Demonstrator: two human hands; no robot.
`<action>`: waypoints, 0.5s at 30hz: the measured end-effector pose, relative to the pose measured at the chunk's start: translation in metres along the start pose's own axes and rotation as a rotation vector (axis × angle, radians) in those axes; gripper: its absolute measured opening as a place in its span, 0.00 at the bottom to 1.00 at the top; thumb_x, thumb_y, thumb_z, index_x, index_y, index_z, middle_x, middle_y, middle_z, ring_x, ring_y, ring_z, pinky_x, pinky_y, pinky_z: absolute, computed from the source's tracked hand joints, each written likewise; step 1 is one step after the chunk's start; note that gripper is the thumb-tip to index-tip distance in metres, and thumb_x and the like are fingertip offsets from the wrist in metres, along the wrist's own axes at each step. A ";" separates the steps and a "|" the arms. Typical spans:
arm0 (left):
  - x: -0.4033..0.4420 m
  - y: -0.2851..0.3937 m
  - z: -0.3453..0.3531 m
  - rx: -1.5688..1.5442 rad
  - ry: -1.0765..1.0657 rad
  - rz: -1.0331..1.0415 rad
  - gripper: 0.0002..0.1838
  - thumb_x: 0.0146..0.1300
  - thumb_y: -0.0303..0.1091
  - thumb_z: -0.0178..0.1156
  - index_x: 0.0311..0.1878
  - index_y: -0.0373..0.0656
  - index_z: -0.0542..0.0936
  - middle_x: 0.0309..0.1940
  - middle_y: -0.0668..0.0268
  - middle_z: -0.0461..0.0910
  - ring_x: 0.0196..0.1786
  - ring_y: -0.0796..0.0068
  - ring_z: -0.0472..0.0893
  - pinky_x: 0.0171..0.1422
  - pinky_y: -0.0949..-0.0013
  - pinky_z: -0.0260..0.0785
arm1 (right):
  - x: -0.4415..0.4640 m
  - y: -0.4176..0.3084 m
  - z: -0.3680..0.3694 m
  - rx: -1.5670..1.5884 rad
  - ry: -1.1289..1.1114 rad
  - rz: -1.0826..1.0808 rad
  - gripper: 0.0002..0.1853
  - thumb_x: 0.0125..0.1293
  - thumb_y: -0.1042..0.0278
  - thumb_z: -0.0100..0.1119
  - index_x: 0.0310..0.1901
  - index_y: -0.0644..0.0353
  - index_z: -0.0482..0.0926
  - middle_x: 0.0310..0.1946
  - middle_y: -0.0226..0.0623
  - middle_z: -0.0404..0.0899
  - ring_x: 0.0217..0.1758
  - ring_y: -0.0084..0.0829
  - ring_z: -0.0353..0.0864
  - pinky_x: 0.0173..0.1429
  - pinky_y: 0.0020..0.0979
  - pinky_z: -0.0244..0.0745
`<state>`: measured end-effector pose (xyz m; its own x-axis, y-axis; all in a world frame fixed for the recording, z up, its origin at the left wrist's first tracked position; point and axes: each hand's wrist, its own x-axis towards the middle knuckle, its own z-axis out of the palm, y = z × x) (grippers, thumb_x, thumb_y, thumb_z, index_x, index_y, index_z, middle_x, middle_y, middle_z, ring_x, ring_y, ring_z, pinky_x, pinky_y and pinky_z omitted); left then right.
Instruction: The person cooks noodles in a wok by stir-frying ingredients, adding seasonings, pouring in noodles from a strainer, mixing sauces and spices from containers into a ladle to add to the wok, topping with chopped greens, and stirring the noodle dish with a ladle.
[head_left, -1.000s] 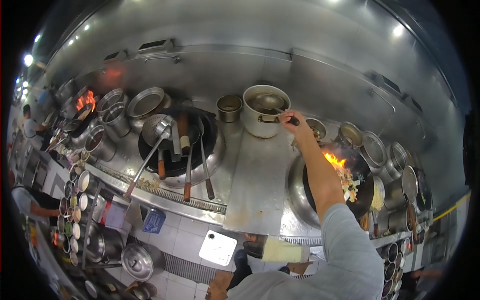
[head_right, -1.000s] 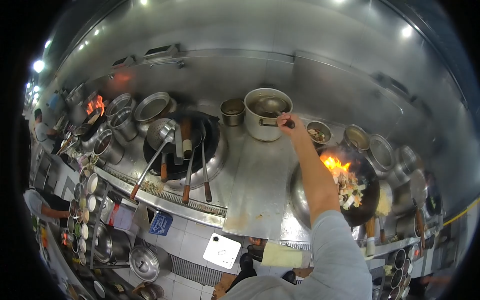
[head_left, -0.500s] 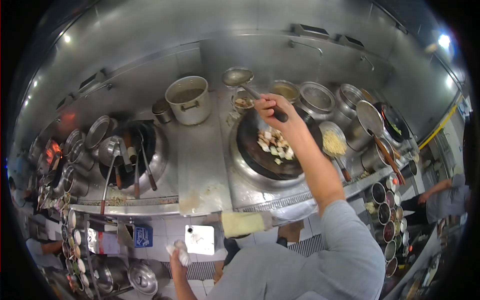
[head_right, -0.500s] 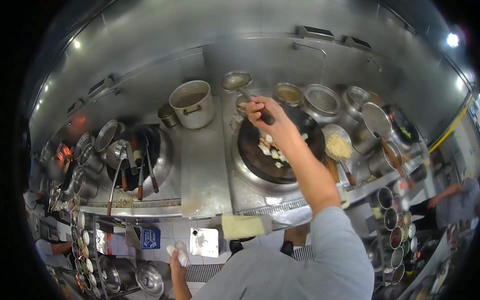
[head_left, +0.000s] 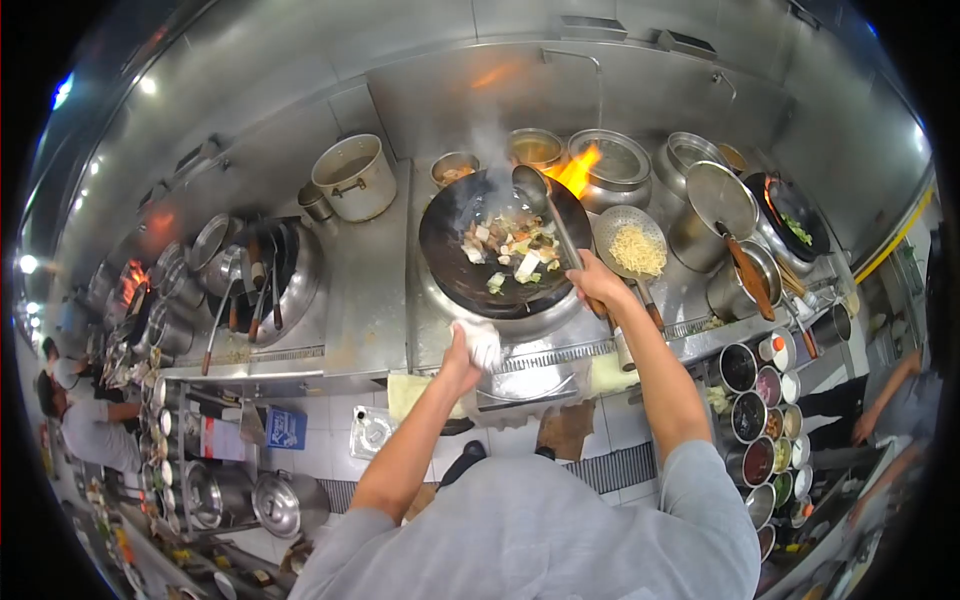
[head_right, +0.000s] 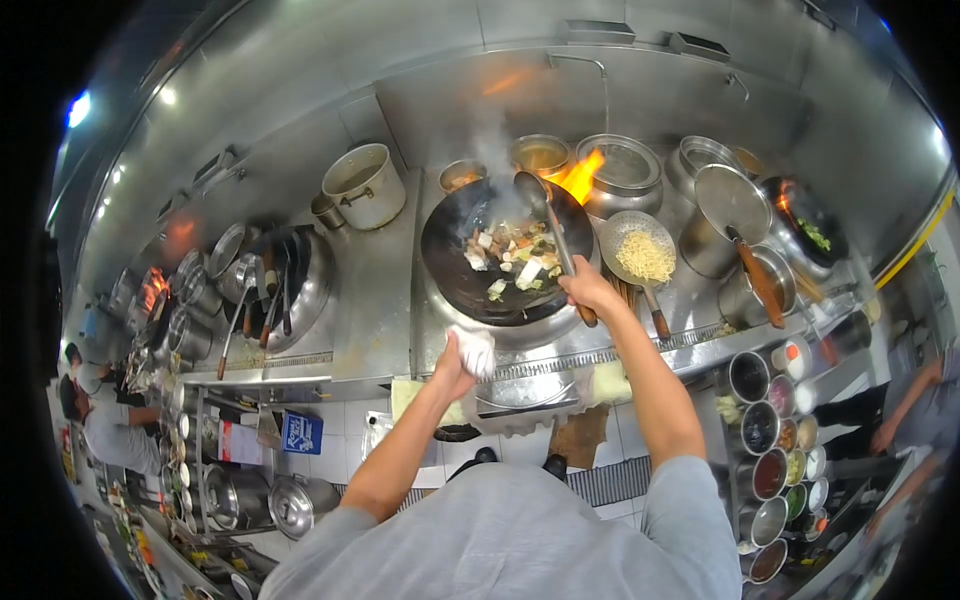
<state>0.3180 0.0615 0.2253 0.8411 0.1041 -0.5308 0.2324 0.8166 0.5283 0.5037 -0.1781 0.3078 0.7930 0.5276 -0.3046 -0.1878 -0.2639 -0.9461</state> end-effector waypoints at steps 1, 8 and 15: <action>0.013 0.003 0.010 0.015 -0.025 0.005 0.34 0.73 0.64 0.31 0.49 0.42 0.73 0.35 0.60 0.78 0.34 0.65 0.80 0.42 0.58 0.77 | 0.003 0.025 -0.006 -0.297 0.171 -0.123 0.17 0.66 0.70 0.52 0.54 0.65 0.63 0.22 0.39 0.75 0.19 0.32 0.75 0.21 0.36 0.71; 0.151 -0.017 0.018 0.011 0.301 0.191 0.11 0.68 0.35 0.54 0.46 0.37 0.70 0.31 0.58 0.77 0.30 0.59 0.81 0.27 0.53 0.75 | -0.031 0.030 0.037 -0.263 0.161 0.063 0.31 0.65 0.71 0.54 0.69 0.58 0.57 0.22 0.32 0.70 0.16 0.24 0.68 0.17 0.30 0.65; 0.150 -0.022 -0.006 -0.078 0.194 0.219 0.12 0.64 0.26 0.50 0.50 0.40 0.71 0.36 0.60 0.77 0.31 0.63 0.81 0.30 0.58 0.78 | -0.014 -0.026 0.046 -0.405 0.292 -0.036 0.34 0.66 0.65 0.55 0.71 0.56 0.52 0.25 0.42 0.76 0.09 0.28 0.67 0.08 0.34 0.61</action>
<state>0.4358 0.0628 0.1306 0.7561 0.3831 -0.5306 0.0110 0.8032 0.5955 0.4706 -0.1416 0.3314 0.9348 0.3093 -0.1745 0.0367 -0.5729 -0.8188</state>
